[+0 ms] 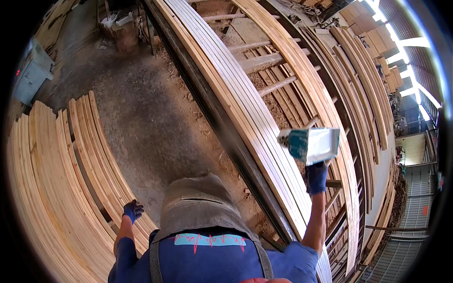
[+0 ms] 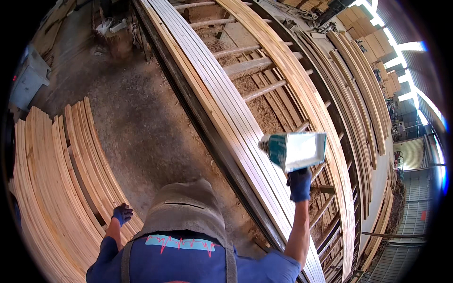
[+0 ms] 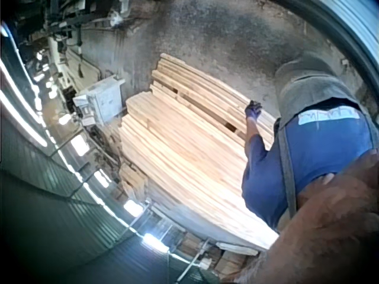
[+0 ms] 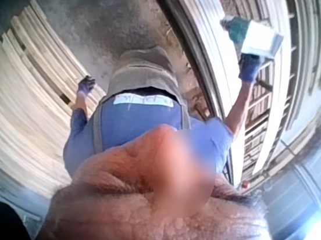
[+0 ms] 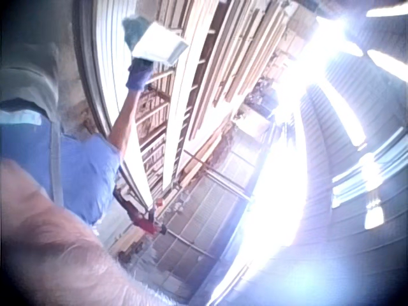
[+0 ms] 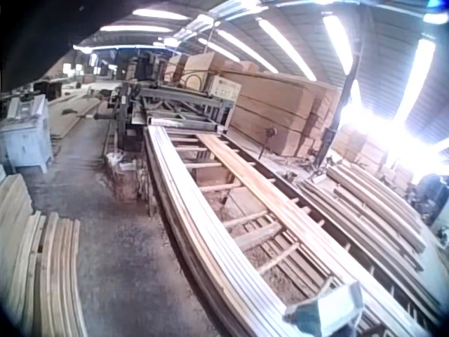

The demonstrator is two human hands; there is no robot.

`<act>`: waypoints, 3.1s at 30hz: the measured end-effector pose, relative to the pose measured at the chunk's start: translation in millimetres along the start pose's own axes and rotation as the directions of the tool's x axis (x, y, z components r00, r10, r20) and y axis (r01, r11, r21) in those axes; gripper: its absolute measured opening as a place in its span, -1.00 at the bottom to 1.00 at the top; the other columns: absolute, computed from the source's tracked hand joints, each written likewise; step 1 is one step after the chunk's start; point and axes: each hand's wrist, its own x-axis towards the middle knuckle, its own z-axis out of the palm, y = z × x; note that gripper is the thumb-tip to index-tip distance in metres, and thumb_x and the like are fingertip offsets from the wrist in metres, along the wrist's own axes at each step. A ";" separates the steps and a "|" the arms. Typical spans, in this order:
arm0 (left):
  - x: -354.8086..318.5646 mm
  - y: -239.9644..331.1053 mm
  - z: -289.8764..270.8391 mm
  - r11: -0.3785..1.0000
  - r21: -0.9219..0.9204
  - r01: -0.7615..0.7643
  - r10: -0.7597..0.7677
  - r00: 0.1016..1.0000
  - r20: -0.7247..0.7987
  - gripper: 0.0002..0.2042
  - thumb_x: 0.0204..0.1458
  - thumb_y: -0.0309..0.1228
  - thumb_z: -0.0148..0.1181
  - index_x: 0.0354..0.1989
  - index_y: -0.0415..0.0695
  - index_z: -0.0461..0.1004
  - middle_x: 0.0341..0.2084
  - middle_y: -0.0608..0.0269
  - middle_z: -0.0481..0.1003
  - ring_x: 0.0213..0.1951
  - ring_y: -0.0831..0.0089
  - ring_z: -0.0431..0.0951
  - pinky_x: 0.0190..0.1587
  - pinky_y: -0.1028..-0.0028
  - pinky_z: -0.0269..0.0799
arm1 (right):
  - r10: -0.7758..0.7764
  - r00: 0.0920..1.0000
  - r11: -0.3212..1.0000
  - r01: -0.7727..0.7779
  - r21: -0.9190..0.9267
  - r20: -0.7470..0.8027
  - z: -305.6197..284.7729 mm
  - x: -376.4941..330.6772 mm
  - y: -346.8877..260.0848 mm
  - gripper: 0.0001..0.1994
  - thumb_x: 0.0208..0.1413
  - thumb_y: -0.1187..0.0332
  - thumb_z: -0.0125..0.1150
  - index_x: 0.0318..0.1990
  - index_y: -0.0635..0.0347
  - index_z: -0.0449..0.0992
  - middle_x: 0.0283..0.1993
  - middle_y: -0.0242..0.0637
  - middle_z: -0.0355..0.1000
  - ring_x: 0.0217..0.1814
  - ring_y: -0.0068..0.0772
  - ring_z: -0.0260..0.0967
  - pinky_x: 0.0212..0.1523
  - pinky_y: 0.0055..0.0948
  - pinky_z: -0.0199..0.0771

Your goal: The person applies a white adhesive to thin wooden strips using a roller, then places the strips into a curved metal jig to form a panel. They repeat this process, stacking and aligning the strips, and later move a completed curved wooden panel across the workshop floor.

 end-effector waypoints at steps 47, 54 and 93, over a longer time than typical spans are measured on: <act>63.6 775.2 -114.6 0.890 -0.278 -0.361 0.358 0.931 -0.064 -0.76 0.12 -0.17 0.01 -0.16 -0.03 0.40 -0.39 0.16 0.57 -0.51 0.37 0.53 -0.45 0.36 0.33 | -0.509 0.772 0.777 0.603 -0.184 0.382 917.9 588.6 -514.8 -0.58 0.06 0.00 0.12 -0.58 0.19 0.44 -0.76 -0.38 0.27 -0.77 -0.49 0.27 -0.75 -0.41 0.28; 114.2 719.7 -143.6 0.827 -0.558 -0.071 0.077 0.997 -0.013 -0.66 0.16 -0.04 -0.06 -0.08 -0.01 0.38 -0.33 0.16 0.56 -0.40 0.29 0.54 -0.37 0.30 0.39 | -0.372 0.772 0.927 0.332 0.173 0.515 1018.0 606.3 -644.5 -0.69 0.07 0.11 0.18 -0.42 0.21 0.51 -0.69 -0.40 0.33 -0.75 -0.55 0.22 -0.73 -0.47 0.22; 72.1 943.5 -211.0 0.614 -0.765 0.195 -0.302 0.953 0.001 -0.60 0.11 0.03 0.01 -0.10 -0.01 0.47 -0.30 0.21 0.56 -0.32 0.36 0.53 -0.24 0.29 0.40 | -0.196 0.579 0.738 0.619 -0.270 0.791 1611.1 721.7 -470.0 -0.62 0.03 0.11 0.15 -0.09 0.19 0.44 -0.19 0.06 0.48 -0.11 0.13 0.39 -0.11 -0.17 0.42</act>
